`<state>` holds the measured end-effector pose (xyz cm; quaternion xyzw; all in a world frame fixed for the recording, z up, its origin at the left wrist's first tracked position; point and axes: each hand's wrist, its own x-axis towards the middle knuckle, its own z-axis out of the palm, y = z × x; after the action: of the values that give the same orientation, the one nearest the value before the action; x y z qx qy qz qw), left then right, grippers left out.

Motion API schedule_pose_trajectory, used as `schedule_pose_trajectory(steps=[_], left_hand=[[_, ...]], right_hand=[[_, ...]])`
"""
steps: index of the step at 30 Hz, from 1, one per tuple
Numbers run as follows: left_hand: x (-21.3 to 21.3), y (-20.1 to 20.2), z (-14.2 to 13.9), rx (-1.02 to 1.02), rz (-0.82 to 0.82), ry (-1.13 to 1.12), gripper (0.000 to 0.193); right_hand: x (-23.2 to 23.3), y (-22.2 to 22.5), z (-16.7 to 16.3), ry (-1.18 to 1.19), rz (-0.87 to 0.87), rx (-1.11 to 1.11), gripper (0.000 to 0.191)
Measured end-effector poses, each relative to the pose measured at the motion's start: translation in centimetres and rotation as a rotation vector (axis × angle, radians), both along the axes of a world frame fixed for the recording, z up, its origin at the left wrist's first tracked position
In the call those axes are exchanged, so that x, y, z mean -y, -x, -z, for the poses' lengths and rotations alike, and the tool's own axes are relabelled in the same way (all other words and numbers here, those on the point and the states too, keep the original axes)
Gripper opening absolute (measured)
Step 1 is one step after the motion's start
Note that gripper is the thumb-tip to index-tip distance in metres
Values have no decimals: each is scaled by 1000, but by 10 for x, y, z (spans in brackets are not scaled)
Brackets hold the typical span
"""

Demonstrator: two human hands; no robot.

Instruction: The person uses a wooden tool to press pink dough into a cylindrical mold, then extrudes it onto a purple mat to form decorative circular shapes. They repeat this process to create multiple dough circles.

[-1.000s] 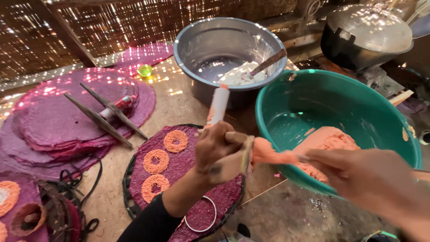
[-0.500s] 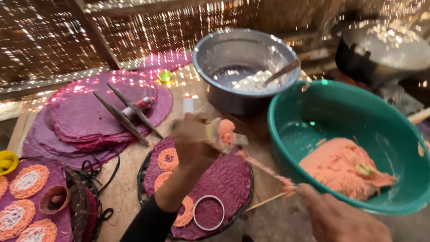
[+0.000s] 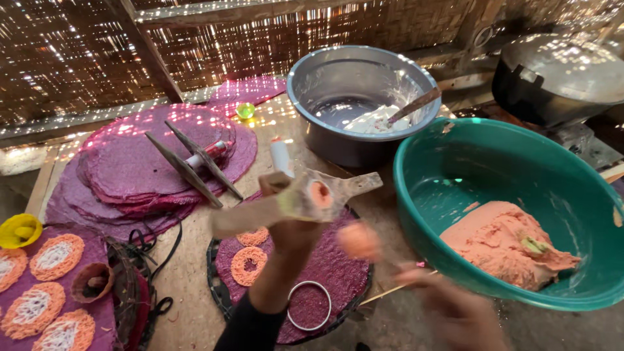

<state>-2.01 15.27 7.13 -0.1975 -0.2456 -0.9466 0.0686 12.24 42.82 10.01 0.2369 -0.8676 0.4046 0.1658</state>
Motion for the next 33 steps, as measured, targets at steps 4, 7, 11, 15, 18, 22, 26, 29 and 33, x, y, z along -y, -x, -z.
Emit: schedule_pose_trajectory(steps=[4, 7, 11, 15, 18, 22, 26, 29, 33], left_hand=[[48, 7, -8, -167, 189, -77, 29], [75, 6, -3, -251, 113, 98, 26], [71, -16, 5, -200, 140, 266, 27], [44, -47, 6, -71, 189, 410, 28], [43, -47, -5, -15, 150, 391, 29], [74, -59, -9, 64, -126, 533, 31], [86, -102, 8, -92, -716, 1224, 32], [87, -131, 18, -226, -1014, 1639, 34], [90, -149, 16, -274, -951, 1660, 38]], right_hand=[[-109, 11, -31, -102, 254, 90, 39], [-141, 34, -16, -139, 415, 241, 43], [-46, 61, 22, 231, 59, 464, 49], [114, 19, 64, 544, -578, 756, 57], [133, -13, 64, 600, -807, 888, 63], [75, 1, 46, 781, -561, 830, 73], [50, 16, 28, 1011, -286, 690, 82], [66, 18, 19, 906, -261, 559, 93], [77, 15, 7, 512, -356, 310, 101]])
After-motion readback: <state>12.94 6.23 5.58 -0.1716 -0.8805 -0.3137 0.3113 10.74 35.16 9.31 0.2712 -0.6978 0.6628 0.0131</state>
